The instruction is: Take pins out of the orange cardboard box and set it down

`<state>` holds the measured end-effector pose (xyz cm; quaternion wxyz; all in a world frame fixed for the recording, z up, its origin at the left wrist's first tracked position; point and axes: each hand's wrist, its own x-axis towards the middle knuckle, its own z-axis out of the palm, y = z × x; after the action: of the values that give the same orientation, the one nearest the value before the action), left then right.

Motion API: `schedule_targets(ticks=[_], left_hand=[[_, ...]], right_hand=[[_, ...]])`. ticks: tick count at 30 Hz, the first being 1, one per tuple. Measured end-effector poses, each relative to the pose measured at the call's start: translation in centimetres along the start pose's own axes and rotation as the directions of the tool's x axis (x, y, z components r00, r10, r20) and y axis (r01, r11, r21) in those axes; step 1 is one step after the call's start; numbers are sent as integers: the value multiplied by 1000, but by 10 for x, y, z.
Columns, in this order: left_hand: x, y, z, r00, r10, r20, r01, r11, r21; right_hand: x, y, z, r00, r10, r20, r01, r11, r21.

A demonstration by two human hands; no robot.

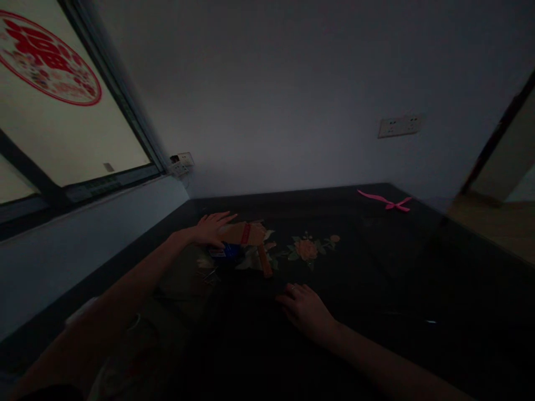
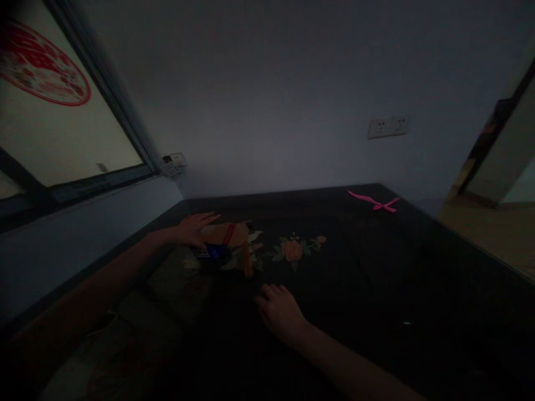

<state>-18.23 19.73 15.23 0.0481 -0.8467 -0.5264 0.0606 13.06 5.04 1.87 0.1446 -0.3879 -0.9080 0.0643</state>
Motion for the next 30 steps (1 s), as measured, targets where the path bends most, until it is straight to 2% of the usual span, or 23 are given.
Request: schedule_targets(ticks=[2, 3, 5, 6, 9, 11, 12, 14, 18, 20, 22, 26, 30], left_hand=[[-10, 37, -8, 980, 46, -196, -72, 989, -130], [-16, 62, -9, 951, 37, -305, -111, 967, -228], [-32, 120, 2, 861, -53, -506, -197, 882, -428], [-40, 151, 13, 821, -90, -564, -257, 824, -505], [-64, 228, 60, 822, 108, -559, -481, 658, -580], [-74, 258, 89, 793, 250, -555, -577, 597, -557], [-78, 265, 99, 790, 297, -536, -597, 571, -564], [-81, 269, 110, 819, 322, -475, -572, 534, -623], [-76, 260, 113, 915, 200, -351, -403, 481, -778], [-73, 257, 115, 946, 128, -297, -322, 467, -824], [-72, 257, 116, 966, 111, -231, -257, 442, -859], [-72, 257, 117, 974, 178, -137, -196, 377, -905], [-73, 257, 114, 956, 251, -154, -231, 317, -920]], right_hand=[[0, 1, 1, 1000, 8, -18, -8, 1000, 25], [0, 2, 2, 999, 22, -38, -19, 997, 73], [0, 6, 3, 991, 91, -96, -69, 975, 213], [1, 8, 3, 982, 143, -123, -104, 954, 280], [2, 18, 1, 937, 303, -171, -229, 907, 353], [-1, 25, -2, 911, 367, -187, -291, 895, 337], [-4, 28, -2, 903, 386, -189, -311, 891, 331], [-13, 31, -2, 901, 396, -175, -329, 889, 318], [-36, 25, 5, 941, 325, -95, -286, 913, 291], [-45, 19, 10, 967, 250, -55, -226, 934, 276], [-51, 16, 13, 988, 156, -15, -148, 958, 245], [-55, 14, 16, 994, -23, 103, 17, 998, 63], [-55, 16, 19, 982, -87, 168, 85, 996, 16]])
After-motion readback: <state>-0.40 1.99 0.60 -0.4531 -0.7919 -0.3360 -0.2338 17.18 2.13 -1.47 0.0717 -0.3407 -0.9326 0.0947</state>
